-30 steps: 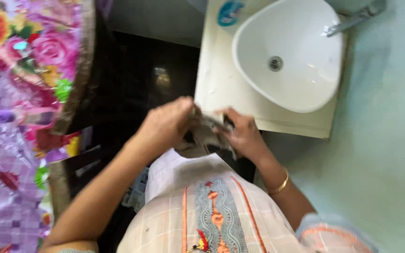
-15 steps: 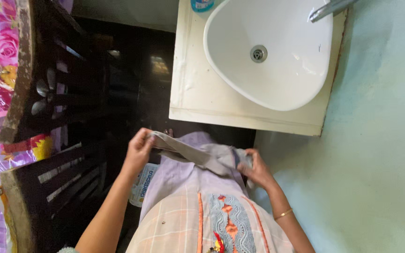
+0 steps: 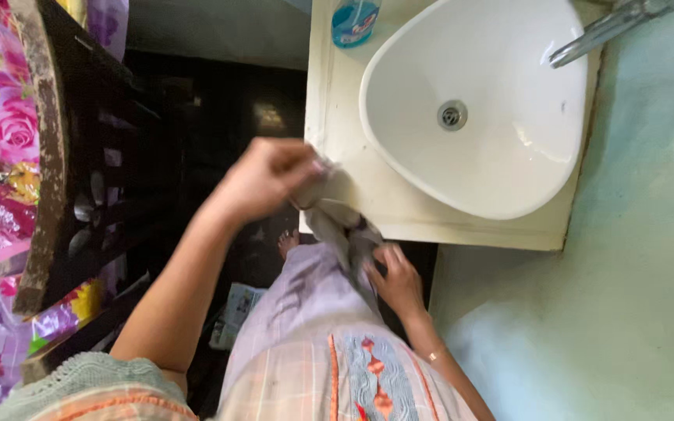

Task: The person cleans a bathroom sink and the surrounding counter by scrubbing with a pad and wiping the surfaces with a cloth.

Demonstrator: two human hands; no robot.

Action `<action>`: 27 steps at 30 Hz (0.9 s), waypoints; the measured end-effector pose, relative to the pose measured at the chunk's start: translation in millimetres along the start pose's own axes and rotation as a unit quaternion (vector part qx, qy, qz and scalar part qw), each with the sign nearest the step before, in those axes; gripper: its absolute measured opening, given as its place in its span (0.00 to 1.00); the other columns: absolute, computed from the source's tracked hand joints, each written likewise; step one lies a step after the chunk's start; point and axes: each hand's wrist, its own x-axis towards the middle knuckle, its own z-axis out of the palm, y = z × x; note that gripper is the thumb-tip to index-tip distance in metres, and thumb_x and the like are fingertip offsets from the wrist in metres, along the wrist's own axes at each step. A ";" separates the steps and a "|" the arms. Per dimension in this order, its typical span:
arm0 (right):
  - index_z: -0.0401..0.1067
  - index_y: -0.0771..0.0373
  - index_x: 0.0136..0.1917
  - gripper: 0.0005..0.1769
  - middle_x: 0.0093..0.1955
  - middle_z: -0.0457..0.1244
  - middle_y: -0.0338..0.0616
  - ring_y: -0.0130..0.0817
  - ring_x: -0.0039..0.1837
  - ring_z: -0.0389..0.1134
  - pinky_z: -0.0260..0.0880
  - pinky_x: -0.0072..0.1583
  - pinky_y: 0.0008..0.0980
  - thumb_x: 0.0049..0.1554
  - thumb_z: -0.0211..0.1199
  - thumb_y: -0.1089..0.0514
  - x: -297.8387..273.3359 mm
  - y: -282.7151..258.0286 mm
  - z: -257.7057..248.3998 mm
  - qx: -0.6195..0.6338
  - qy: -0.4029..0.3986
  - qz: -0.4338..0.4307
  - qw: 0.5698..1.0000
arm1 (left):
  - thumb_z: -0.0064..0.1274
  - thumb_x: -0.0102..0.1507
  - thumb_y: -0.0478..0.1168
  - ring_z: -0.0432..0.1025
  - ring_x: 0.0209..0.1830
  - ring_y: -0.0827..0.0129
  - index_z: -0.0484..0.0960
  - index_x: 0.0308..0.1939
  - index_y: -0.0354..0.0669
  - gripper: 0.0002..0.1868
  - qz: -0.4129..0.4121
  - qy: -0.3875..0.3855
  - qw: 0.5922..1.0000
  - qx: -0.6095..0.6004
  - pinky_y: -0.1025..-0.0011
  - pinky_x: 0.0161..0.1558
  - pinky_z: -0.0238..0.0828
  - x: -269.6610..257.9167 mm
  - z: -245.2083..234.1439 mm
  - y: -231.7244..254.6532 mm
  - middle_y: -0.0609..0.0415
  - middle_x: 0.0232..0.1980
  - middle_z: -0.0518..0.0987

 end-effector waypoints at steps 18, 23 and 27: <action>0.63 0.68 0.60 0.29 0.65 0.60 0.52 0.45 0.69 0.64 0.64 0.69 0.43 0.49 0.72 0.60 -23.8 -96.0 -17.8 0.346 -0.003 -0.095 0.934 | 0.61 0.63 0.47 0.73 0.19 0.52 0.81 0.30 0.42 0.14 0.109 -0.055 0.974 0.190 0.57 0.23 0.65 -126.0 75.2 -1.9 0.46 0.20 0.77; 0.71 0.64 0.38 0.12 0.42 0.67 0.46 0.42 0.53 0.70 0.68 0.59 0.43 0.48 0.73 0.57 -10.3 -91.3 15.2 0.128 -0.093 -0.077 0.984 | 0.59 0.63 0.47 0.75 0.21 0.54 0.84 0.35 0.44 0.11 0.138 -0.088 0.971 0.176 0.58 0.25 0.69 -129.8 80.6 2.1 0.47 0.23 0.80; 0.73 0.61 0.39 0.10 0.42 0.66 0.46 0.47 0.50 0.70 0.68 0.50 0.45 0.49 0.71 0.55 -31.3 -82.5 -13.5 -0.038 -0.018 -0.118 0.992 | 0.60 0.62 0.51 0.77 0.21 0.59 0.86 0.37 0.47 0.13 -0.014 -0.166 0.965 0.201 0.61 0.28 0.72 -132.8 55.8 10.2 0.47 0.24 0.82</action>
